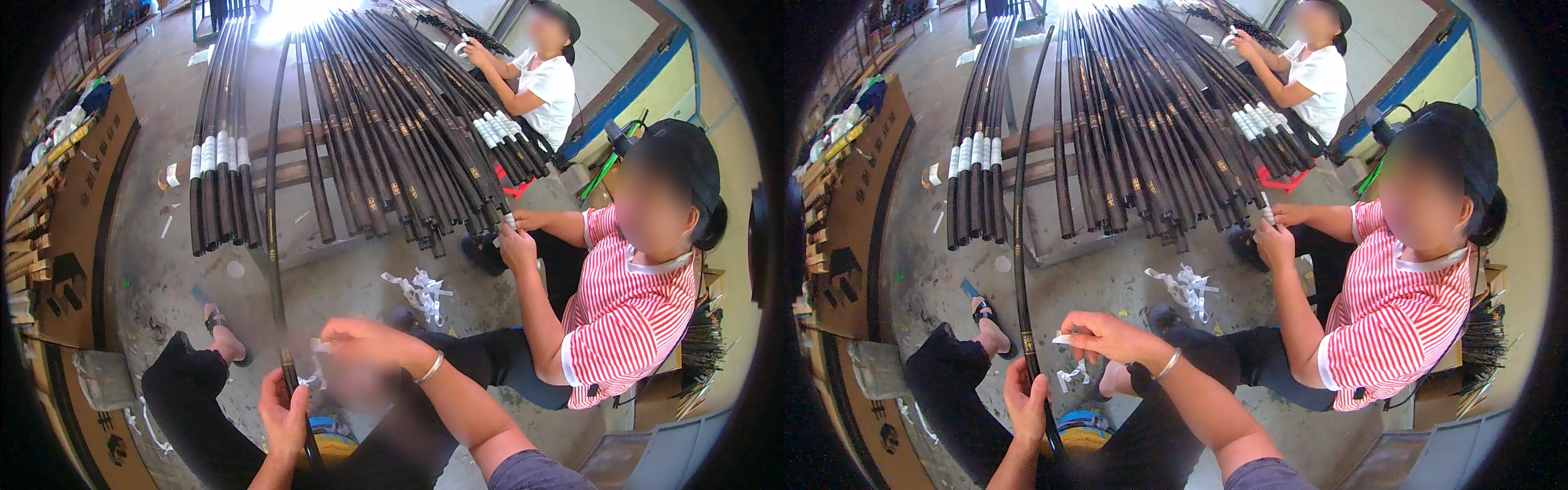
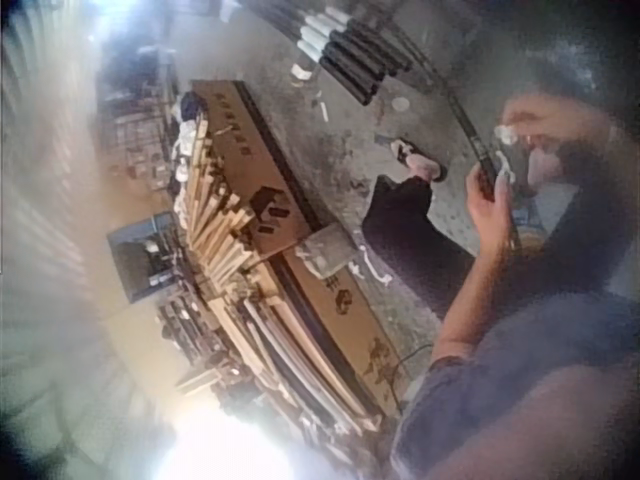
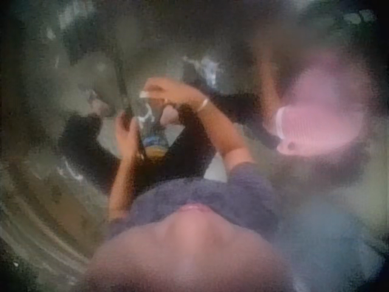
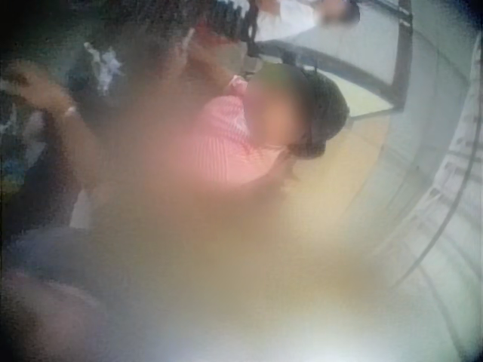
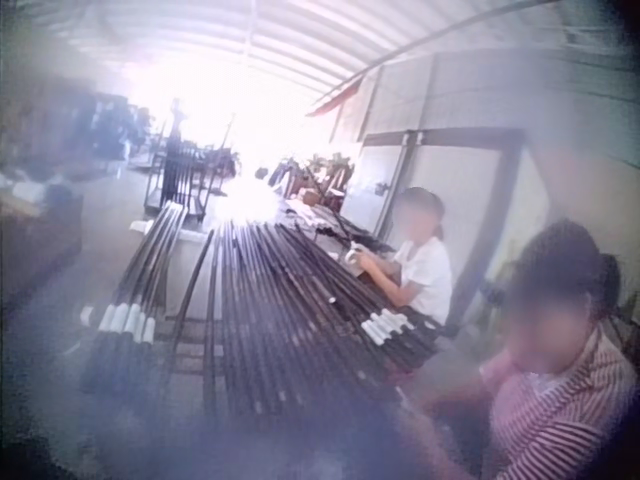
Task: The person applies white adhesive tape to the joints and sections of long black poles, smoothing the tape by hand.
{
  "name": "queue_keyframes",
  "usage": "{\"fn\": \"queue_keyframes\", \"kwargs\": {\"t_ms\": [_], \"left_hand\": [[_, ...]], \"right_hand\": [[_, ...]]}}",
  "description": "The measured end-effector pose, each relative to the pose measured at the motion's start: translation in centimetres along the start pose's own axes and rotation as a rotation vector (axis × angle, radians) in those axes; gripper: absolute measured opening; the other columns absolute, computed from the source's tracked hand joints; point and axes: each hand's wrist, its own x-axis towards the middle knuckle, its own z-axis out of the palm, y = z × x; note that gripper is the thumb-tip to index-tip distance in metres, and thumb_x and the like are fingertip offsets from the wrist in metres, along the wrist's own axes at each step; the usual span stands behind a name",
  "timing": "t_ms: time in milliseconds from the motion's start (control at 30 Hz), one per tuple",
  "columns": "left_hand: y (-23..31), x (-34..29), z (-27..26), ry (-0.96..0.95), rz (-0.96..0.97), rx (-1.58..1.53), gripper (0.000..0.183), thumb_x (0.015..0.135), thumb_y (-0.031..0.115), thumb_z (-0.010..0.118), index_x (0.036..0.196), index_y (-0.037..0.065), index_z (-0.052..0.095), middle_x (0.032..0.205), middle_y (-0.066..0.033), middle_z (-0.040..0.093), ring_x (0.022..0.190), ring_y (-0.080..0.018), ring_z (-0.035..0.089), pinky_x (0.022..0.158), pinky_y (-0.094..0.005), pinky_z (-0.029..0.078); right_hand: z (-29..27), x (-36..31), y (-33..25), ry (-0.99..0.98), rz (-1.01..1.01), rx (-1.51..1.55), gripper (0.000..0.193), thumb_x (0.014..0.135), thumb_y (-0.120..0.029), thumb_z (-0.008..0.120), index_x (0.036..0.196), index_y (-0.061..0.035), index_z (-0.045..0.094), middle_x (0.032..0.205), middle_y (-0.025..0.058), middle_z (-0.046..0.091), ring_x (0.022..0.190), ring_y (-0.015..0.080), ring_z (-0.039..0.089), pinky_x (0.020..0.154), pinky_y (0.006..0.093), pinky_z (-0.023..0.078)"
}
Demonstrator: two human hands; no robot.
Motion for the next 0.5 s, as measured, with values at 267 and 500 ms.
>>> {"fn": "queue_keyframes", "kwargs": {"t_ms": [267,500], "left_hand": [[0.3,-0.3,0.5,0.005,-0.016,-0.010,0.035,0.087,0.007,0.060,0.120,0.000,0.048,0.088,-0.0026,0.056,0.063,-0.0077,0.052,0.052,-0.0219,0.043],[-2.4,-0.2,-1.4,0.054,0.146,0.148,0.044,0.088,0.005,0.059,0.128,0.002,0.044,0.098,-0.0035,0.057,0.069,-0.0082,0.053,0.057,-0.0229,0.044]], "right_hand": [[0.0,-0.6,-0.8,0.036,0.067,-0.026,0.016,0.099,-0.021,0.054,0.104,-0.0051,0.055,0.075,0.0049,0.064,0.056,0.0095,0.052,0.053,0.0260,0.044],[0.9,0.2,-1.6,0.053,-0.013,-0.103,0.016,0.097,-0.021,0.057,0.100,-0.0049,0.058,0.071,0.0036,0.063,0.053,0.0074,0.050,0.051,0.0249,0.043]]}}
